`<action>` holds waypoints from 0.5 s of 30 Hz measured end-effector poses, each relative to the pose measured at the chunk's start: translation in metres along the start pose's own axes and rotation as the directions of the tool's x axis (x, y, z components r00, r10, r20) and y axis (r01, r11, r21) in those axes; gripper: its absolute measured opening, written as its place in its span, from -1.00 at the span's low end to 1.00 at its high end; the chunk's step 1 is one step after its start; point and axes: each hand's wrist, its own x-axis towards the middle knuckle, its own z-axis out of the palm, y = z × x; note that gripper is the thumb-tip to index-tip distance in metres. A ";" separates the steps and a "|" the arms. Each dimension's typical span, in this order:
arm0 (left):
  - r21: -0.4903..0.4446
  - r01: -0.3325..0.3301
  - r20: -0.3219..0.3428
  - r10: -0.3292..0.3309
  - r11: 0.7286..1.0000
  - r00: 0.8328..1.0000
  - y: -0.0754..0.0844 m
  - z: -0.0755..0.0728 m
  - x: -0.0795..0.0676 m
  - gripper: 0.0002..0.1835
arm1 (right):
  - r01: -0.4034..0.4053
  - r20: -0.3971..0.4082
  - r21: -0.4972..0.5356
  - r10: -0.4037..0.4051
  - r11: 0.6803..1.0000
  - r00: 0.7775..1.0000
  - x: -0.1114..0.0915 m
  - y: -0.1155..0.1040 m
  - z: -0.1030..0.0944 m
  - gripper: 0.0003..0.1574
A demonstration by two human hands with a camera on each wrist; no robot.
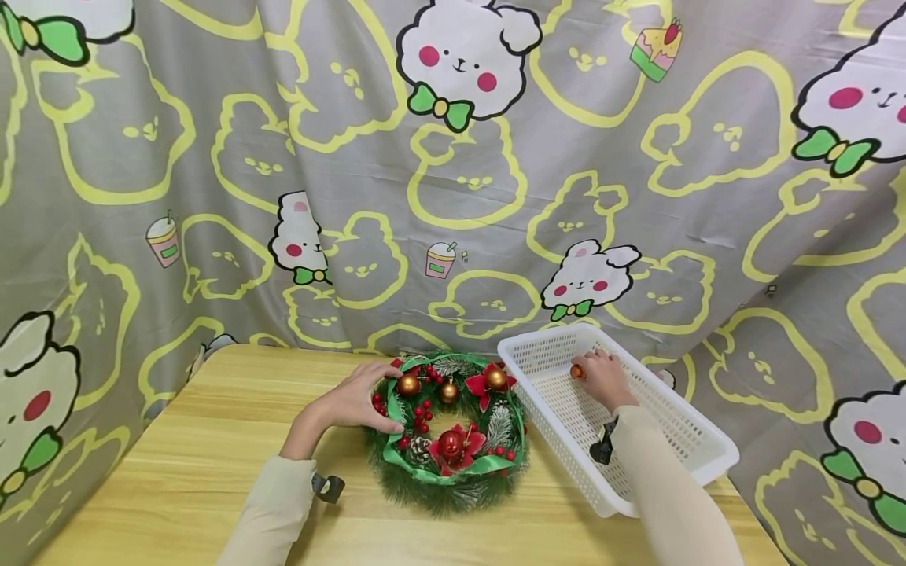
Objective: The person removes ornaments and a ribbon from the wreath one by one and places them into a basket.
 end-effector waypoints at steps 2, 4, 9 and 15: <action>0.001 0.000 0.000 0.000 1.000 1.000 0.000 0.000 0.000 -0.03 | 0.000 0.002 0.001 0.000 1.000 1.000 0.000 0.000 0.000 -0.67; 0.003 0.000 0.001 0.000 1.000 1.000 0.000 0.000 0.000 -0.03 | -0.002 0.003 0.002 0.002 1.000 1.000 0.000 -0.001 0.001 -0.66; -0.002 0.003 0.006 -0.003 1.000 1.000 0.000 0.000 0.000 -0.03 | -0.003 0.007 0.004 0.003 1.000 1.000 -0.001 -0.004 0.000 -0.62; -0.005 -0.001 0.003 0.001 1.000 1.000 -0.001 0.000 0.000 -0.04 | 0.003 0.014 -0.018 -0.003 1.000 1.000 0.001 -0.006 -0.003 -0.61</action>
